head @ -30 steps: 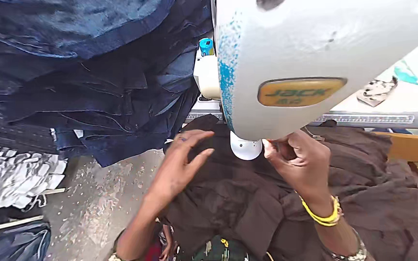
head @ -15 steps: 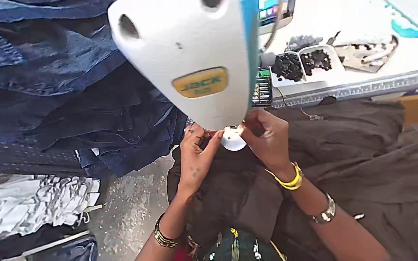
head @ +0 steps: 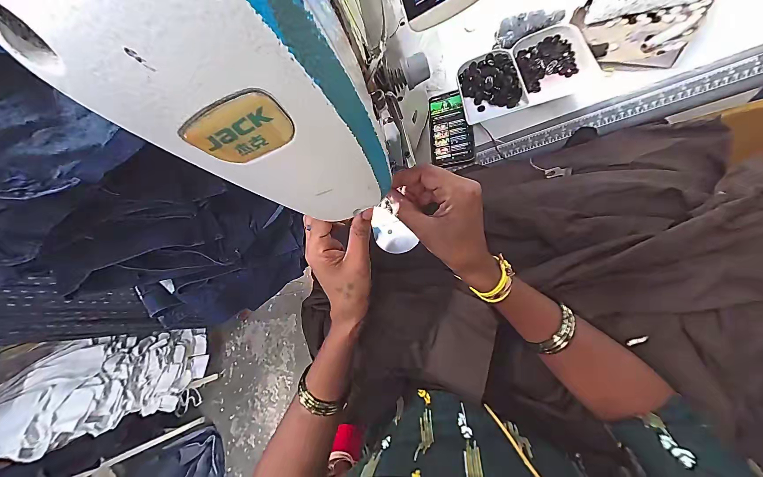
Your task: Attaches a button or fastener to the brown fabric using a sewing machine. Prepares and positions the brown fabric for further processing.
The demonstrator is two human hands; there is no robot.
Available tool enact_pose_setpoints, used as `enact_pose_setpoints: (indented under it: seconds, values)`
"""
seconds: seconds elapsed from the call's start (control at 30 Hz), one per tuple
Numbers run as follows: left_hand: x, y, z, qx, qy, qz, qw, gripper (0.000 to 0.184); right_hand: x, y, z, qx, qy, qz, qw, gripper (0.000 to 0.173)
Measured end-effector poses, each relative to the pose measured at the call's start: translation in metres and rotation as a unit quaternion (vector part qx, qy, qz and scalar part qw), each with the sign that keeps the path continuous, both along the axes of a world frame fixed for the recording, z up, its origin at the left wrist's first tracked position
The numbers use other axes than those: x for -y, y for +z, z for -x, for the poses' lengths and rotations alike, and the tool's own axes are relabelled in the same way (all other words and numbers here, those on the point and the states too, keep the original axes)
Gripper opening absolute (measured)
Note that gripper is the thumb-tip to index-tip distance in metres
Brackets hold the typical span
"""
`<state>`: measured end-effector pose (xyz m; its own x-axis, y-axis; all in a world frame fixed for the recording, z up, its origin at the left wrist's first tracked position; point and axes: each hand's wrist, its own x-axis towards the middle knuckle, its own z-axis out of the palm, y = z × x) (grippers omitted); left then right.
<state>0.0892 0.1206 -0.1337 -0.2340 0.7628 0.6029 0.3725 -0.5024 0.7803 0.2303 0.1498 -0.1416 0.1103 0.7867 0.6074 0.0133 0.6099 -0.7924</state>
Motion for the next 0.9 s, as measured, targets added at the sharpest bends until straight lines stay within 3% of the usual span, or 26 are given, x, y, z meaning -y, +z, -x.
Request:
enact_pose_setpoints:
  seconds: [0.4,0.6,0.73,0.9]
  values:
    - [-0.015,-0.012,-0.026,0.125,0.020,-0.043,0.991,0.021,-0.005,-0.001,-0.001,0.026,-0.019,-0.022,0.999,0.010]
    - [-0.017,-0.016,-0.029,0.130,0.037,-0.044,0.990,0.009,-0.003,0.004,-0.005,0.053,-0.021,-0.028,0.998,0.009]
    - [-0.001,-0.021,-0.013,0.067,0.028,0.011,0.997,0.008,0.012,0.004,-0.018,0.162,-0.131,-0.103,0.973,0.012]
    - [0.023,-0.040,-0.001,0.080,-0.006,0.064,0.995,0.010,0.027,-0.011,-0.008,0.339,-0.032,-0.161,0.926,0.019]
